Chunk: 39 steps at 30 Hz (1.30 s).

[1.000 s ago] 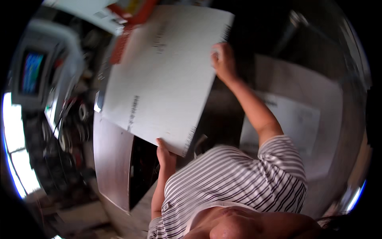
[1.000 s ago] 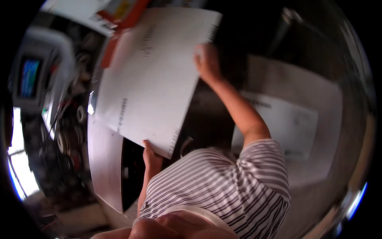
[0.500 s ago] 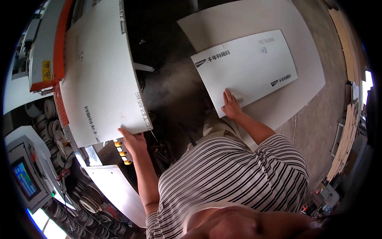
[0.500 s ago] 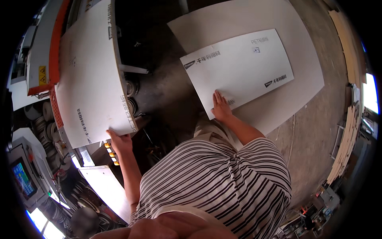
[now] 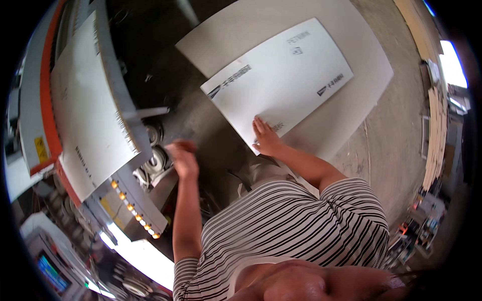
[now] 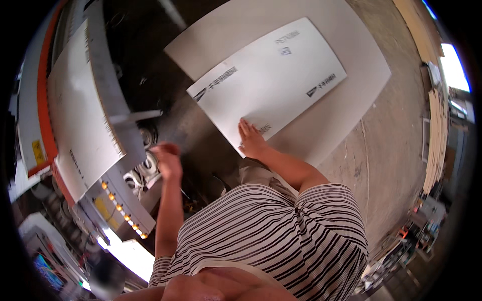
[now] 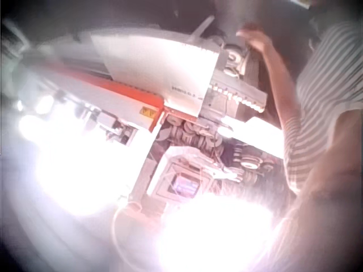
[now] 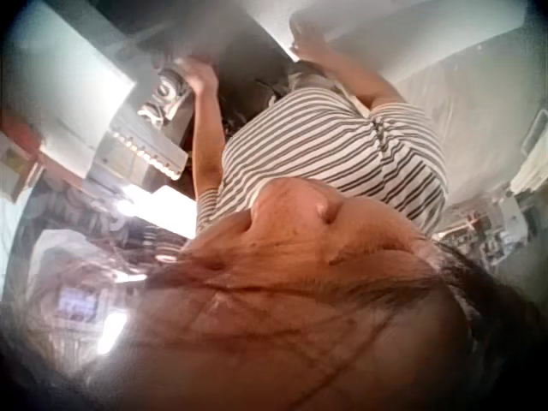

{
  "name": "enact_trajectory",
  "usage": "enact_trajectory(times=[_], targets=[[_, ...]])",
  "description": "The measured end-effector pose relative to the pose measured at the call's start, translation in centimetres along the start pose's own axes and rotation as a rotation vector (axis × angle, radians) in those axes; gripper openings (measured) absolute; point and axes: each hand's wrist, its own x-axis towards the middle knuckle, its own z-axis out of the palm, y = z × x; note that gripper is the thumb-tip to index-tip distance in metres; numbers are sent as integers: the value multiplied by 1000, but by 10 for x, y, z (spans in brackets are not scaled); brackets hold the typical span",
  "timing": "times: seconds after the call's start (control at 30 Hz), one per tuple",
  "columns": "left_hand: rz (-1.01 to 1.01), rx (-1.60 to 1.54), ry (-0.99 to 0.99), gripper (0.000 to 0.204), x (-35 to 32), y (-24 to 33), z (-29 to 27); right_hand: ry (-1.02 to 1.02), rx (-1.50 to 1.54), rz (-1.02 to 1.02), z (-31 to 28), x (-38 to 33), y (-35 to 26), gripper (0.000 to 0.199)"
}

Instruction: The person repeatedly picks up white rectangular panels from a stack, places them onto a conveyor belt of a processing machine, and then retrieves them from the output side. They also move a metal stand to a different location and briefly interact with the machine's control panel.

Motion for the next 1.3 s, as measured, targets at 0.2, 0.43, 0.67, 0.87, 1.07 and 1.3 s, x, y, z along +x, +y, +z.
enact_trajectory(times=[0.2, 0.43, 0.67, 0.87, 1.07, 1.3], targets=[[-685, 58, -128, 58, -8, -234, 82, 183, 268, 52, -13, 6, 33, 61], [-669, 333, 138, 63, -24, -203, 75, 687, -46, 404, -38, 14, 208, 60], [-514, 451, 181, 66, -85, -117, -40, 483, -185, 936, -106, 10, 360, 81], [-268, 1181, 522, 70, -121, 10, 20, 231, 312, 875, -86, -20, 418, 65], [60, 1125, 772, 60, -191, 117, 31, 621, 1316, 517, -46, 29, 374, 62], [317, 587, 1147, 57, -329, 109, -38, 386, 1076, 193, -195, 198, 111, 64]])
